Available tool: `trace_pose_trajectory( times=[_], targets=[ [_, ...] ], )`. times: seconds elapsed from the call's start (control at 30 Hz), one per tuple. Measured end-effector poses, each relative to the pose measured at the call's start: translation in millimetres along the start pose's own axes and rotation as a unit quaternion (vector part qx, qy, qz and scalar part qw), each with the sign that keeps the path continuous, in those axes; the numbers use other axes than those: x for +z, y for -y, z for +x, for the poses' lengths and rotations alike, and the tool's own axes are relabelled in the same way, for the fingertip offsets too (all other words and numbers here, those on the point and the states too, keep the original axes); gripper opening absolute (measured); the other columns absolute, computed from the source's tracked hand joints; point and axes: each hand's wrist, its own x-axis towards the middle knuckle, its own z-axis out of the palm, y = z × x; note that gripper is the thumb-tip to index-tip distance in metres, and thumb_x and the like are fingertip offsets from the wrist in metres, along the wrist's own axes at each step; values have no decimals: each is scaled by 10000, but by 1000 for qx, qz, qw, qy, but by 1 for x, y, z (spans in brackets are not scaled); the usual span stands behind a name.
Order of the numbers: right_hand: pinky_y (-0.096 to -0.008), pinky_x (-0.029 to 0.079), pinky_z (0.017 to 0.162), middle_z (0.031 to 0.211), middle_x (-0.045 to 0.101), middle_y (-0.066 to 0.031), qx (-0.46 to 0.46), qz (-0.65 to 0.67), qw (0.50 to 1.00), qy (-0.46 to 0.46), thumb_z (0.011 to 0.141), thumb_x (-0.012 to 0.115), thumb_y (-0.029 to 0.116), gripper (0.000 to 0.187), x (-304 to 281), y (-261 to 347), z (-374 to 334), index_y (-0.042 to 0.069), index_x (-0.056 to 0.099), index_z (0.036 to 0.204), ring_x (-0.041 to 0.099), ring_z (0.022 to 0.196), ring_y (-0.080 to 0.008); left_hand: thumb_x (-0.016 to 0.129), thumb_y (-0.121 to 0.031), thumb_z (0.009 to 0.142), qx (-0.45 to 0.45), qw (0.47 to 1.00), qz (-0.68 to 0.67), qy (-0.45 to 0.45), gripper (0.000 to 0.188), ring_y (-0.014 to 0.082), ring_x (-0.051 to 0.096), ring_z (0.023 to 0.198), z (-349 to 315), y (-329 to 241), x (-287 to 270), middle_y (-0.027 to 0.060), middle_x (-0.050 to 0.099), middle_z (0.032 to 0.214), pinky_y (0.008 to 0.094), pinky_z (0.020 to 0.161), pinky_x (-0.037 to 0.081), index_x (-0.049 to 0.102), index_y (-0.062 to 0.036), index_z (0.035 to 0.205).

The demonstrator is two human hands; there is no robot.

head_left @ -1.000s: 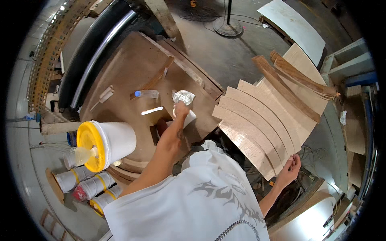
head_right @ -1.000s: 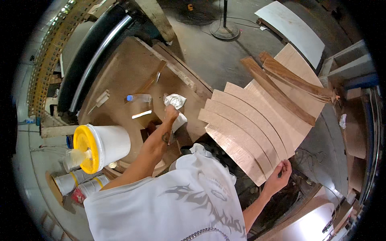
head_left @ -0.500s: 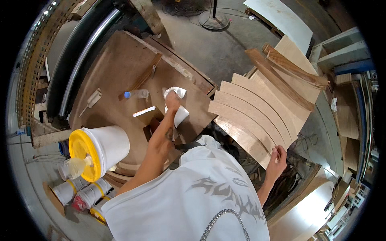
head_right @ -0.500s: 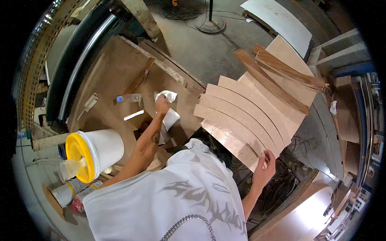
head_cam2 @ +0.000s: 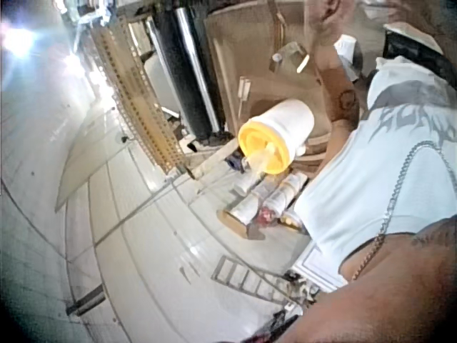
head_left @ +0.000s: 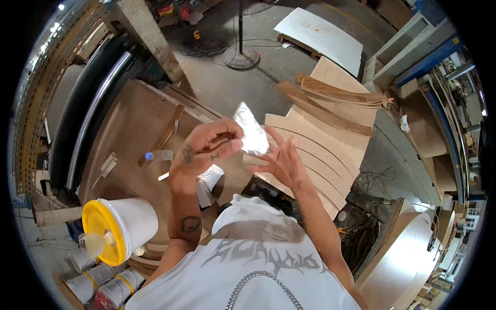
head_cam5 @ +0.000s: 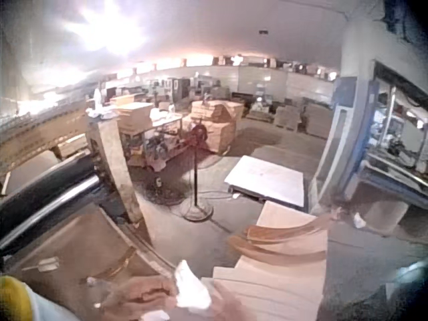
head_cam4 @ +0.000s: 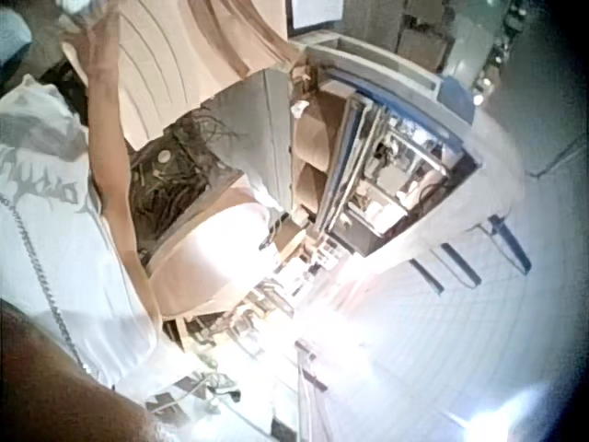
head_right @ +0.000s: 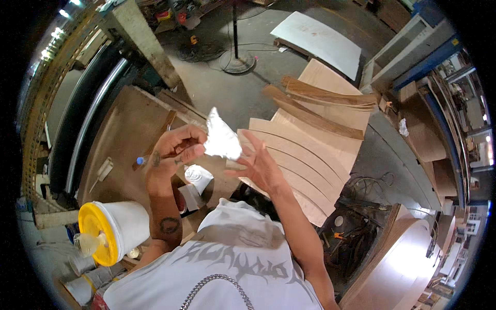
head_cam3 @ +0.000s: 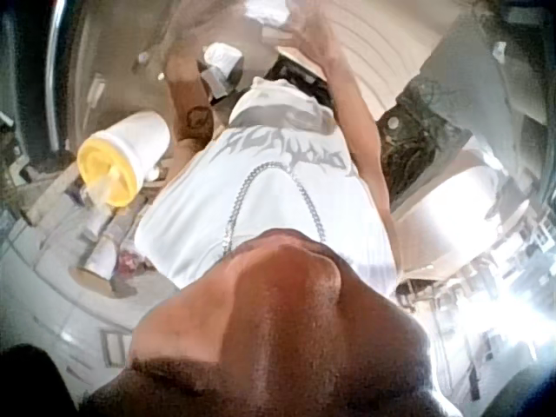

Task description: The person organizes curved wood strips on a flat surface and then wipes the edges of the strips with a white cloth.

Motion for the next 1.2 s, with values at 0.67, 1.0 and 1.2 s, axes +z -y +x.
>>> trace_pose_trajectory(
  times=[0.67,1.0,1.2],
  targets=[
    [-305,558,709,933,679,-111,-315,-20,905,-287,833,749,182,373,66,90,-97,-60,614,1083,677,807,-170,613,-227,953,31,986,-109,-121,232,101,522,656,20,37,109,23,575,718,236,601,405,637,0,915],
    [-292,556,720,940,681,-107,-408,-27,859,-307,819,751,144,345,70,98,-121,-40,612,1077,669,819,-159,601,-211,967,48,994,-99,4,217,80,532,712,20,30,147,17,598,805,220,637,422,617,4,992],
    [-302,560,705,940,681,-117,-419,-15,855,-306,807,757,167,372,73,96,-128,-34,606,1082,675,817,-172,606,-194,964,42,995,-79,42,206,74,549,755,17,28,154,14,610,844,206,653,446,618,1,1029]
  ],
)
